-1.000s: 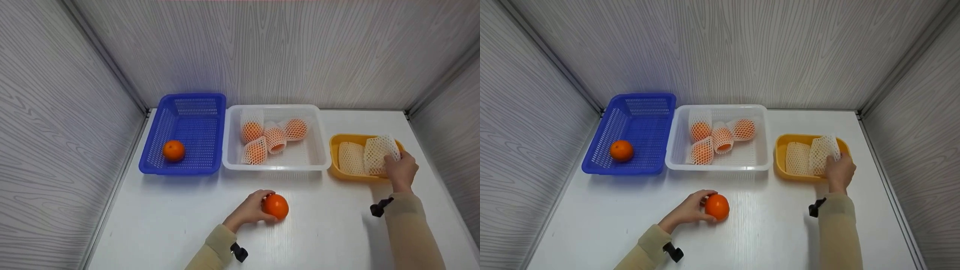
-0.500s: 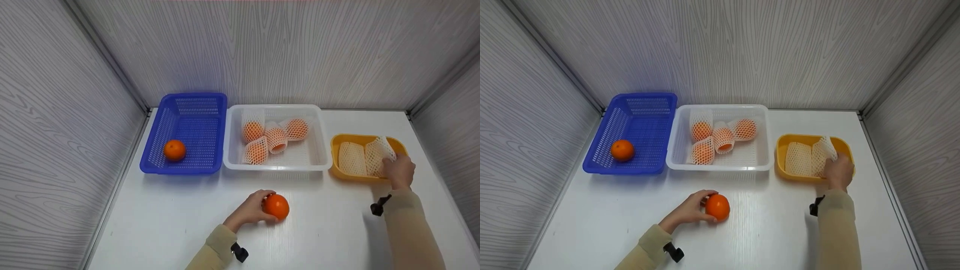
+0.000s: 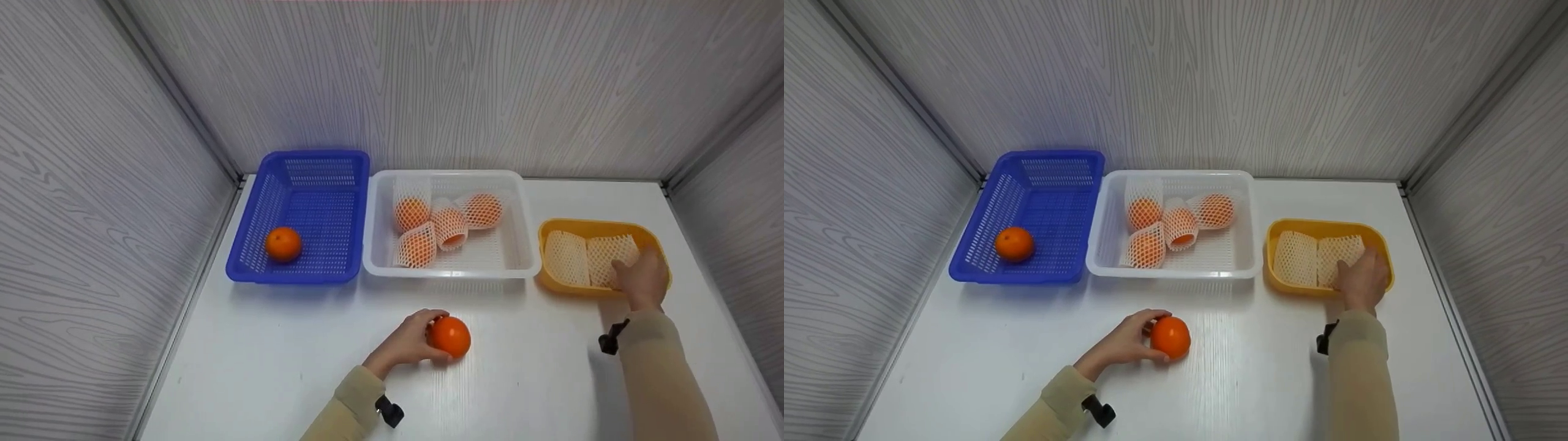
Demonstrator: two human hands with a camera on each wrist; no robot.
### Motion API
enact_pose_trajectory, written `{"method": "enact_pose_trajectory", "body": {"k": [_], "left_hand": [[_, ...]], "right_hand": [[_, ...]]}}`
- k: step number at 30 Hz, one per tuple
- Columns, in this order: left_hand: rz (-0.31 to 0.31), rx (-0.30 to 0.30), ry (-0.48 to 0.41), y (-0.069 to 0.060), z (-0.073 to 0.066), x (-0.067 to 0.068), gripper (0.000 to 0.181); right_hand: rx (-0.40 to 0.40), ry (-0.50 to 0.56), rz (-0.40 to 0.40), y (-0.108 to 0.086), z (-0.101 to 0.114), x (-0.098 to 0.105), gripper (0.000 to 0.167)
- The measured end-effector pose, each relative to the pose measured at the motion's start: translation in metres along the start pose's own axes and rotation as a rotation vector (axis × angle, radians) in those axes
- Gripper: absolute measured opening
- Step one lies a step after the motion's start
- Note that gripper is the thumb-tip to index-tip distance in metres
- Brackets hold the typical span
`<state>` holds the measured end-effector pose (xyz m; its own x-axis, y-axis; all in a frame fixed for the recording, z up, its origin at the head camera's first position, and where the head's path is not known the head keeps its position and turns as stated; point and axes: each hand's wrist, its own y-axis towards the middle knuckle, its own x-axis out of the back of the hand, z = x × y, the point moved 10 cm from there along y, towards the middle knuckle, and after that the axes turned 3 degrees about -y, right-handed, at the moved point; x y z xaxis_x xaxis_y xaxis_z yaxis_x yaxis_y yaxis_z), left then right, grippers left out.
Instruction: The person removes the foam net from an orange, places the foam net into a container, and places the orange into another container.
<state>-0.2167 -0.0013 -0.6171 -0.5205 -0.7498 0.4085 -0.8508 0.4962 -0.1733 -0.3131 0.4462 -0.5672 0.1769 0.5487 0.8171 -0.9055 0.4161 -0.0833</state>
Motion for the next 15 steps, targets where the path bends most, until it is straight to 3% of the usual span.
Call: {"method": "enact_pose_trajectory", "body": {"k": [5,15], "left_hand": [[0.000,-0.005,0.003,0.000,-0.001,0.000,0.076],[-0.006,0.031,0.008,0.000,0.000,-0.001,0.075]], "right_hand": [[0.047,-0.028,-0.108,-0.004,0.011,0.007,0.064],[0.111,0.134,-0.115,-0.028,0.051,0.003,0.056]]}}
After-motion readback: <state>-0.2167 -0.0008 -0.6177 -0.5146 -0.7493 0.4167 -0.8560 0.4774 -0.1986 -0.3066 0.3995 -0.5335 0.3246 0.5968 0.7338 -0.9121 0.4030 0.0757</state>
